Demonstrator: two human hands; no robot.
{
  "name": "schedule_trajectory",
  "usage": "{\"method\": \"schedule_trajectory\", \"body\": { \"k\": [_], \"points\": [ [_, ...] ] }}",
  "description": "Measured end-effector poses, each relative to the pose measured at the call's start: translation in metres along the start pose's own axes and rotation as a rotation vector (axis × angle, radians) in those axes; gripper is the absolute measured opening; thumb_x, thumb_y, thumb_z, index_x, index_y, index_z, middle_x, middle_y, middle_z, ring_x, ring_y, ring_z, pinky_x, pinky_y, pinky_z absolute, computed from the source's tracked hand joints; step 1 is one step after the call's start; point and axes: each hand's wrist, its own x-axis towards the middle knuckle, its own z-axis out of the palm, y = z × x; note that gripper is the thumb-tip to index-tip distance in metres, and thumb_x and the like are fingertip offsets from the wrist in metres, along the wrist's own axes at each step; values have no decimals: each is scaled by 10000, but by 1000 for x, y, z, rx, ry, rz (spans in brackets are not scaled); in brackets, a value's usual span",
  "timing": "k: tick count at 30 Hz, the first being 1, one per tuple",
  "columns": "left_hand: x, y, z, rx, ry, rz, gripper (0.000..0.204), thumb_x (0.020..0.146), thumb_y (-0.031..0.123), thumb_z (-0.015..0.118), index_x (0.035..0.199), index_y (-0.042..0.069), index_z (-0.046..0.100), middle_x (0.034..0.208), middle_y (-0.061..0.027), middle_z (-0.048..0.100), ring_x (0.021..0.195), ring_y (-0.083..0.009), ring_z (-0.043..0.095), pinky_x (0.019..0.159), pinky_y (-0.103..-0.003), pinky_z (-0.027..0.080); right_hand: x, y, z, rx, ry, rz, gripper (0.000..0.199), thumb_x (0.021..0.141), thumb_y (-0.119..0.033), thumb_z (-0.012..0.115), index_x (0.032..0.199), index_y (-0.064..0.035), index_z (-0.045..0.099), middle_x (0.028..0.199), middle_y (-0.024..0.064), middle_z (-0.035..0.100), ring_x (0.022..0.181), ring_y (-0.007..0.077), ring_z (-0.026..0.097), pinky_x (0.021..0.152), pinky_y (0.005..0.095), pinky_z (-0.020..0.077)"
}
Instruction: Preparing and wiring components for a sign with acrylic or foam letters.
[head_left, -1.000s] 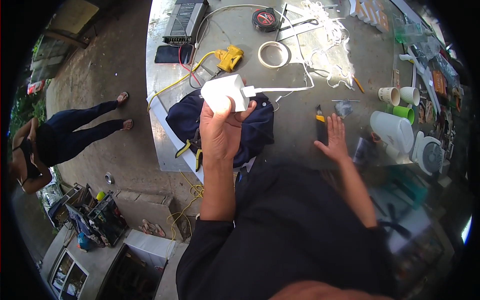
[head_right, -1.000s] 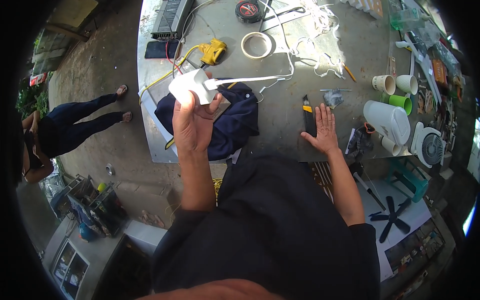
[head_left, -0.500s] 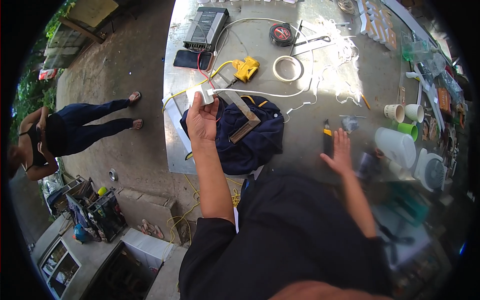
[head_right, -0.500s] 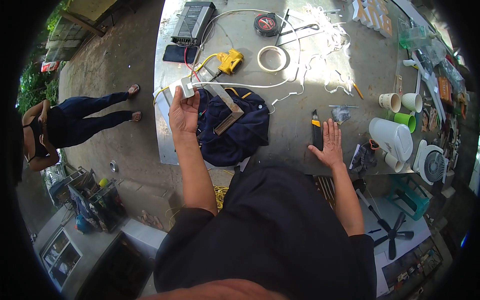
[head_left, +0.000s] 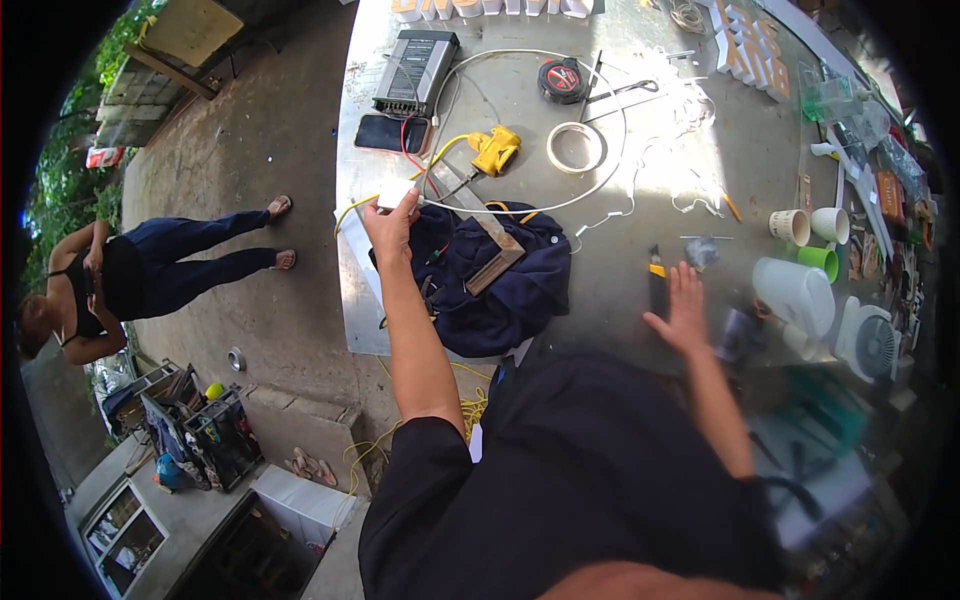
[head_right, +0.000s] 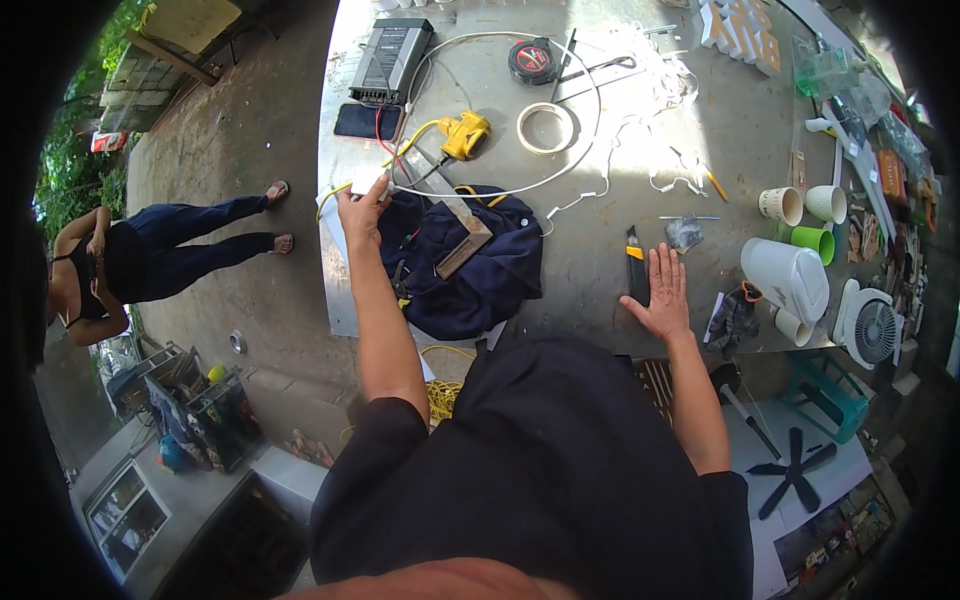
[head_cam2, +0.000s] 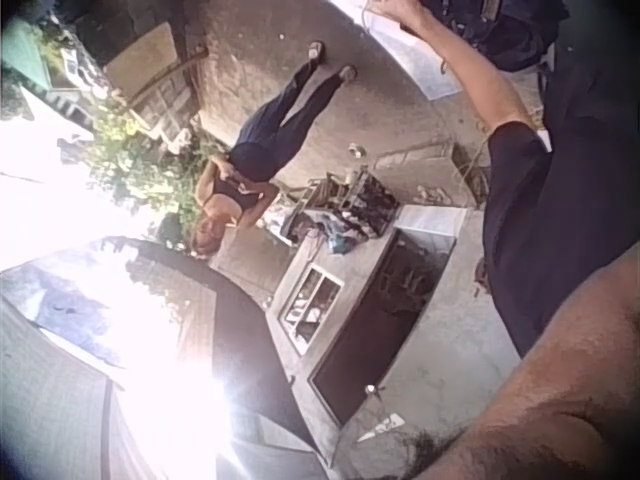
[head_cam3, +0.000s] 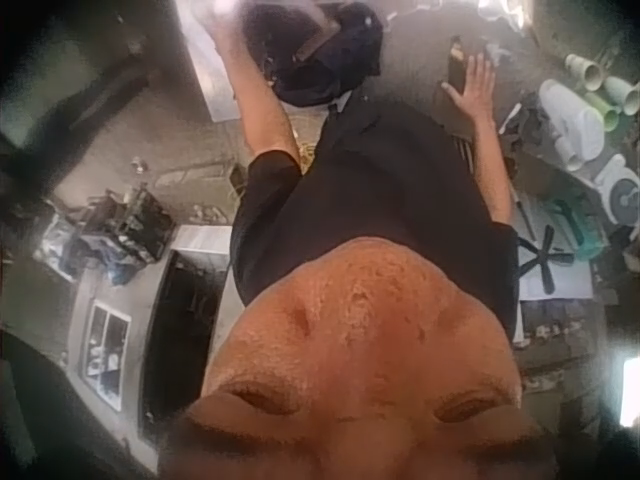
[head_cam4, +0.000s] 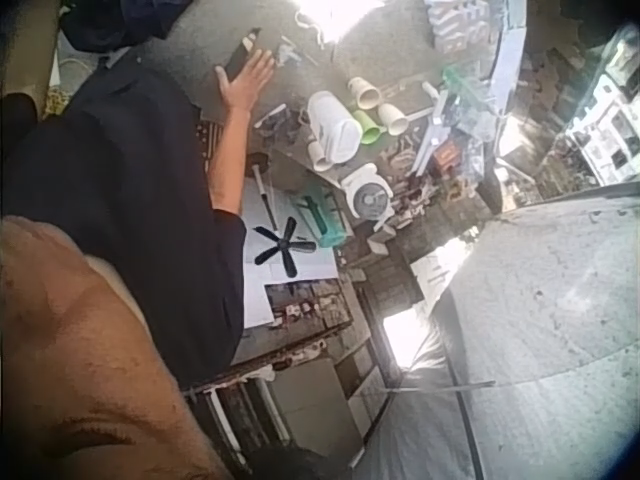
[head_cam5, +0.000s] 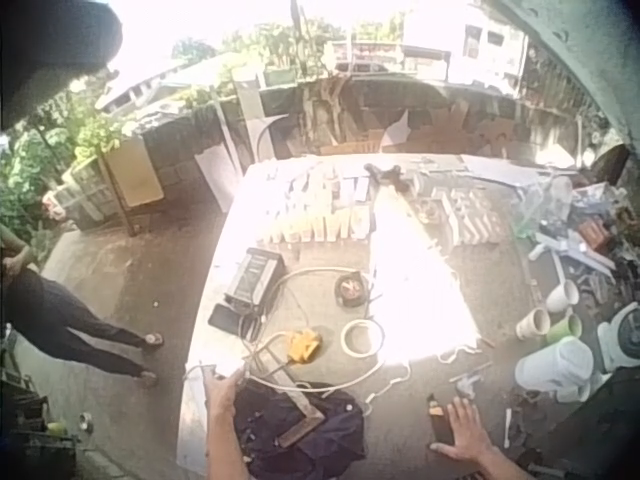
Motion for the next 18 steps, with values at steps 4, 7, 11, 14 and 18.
{"method": "schedule_trajectory", "body": {
  "k": [4, 7, 11, 14, 18],
  "points": [
    [-6, -1, 2, 8, 49, 37, 675, 748, 107, 897, 1238, -58, 464, 1129, -206, 639, 904, -238, 691, 681, -320, 627, 0, 0, 0, -9, -4, 6, 1107, 858, -678, 597, 1630, -88, 68, 1700, 124, 52, 1569, 317, 24, 1260, 472, 44],
    [-28, 1, 8, -34, 137, 62, 658, 740, 138, 906, 1207, -65, 488, 1102, -213, 648, 908, -244, 692, 702, -334, 622, 0, 0, -2, -2, -20, 23, 1105, 859, -680, 595, 1629, -85, 71, 1700, 124, 55, 1569, 315, 26, 1260, 470, 42],
    [-43, -4, 2, 354, 312, 194, 653, 687, 313, 937, 1089, -57, 579, 1020, -208, 686, 898, -286, 699, 801, -399, 569, 2, -1, -2, -6, -22, 0, 1107, 855, -681, 596, 1628, -81, 78, 1699, 130, 57, 1568, 320, 30, 1259, 473, 44],
    [-50, 5, 6, 640, 374, 175, 660, 645, 438, 910, 1030, -28, 645, 992, -229, 719, 927, -379, 704, 869, -427, 537, 2, 0, -1, -19, -5, -8, 1113, 848, -680, 604, 1627, -79, 85, 1697, 137, 61, 1567, 326, 35, 1257, 479, 48],
    [-42, 4, 4, 698, 394, 203, 639, 661, 416, 893, 1065, -23, 665, 1016, -244, 723, 958, -407, 703, 884, -450, 539, 0, 0, 1, -19, -14, -1, 1114, 846, -679, 607, 1625, -73, 90, 1696, 146, 60, 1565, 331, 42, 1254, 492, 50]
  ]
}}
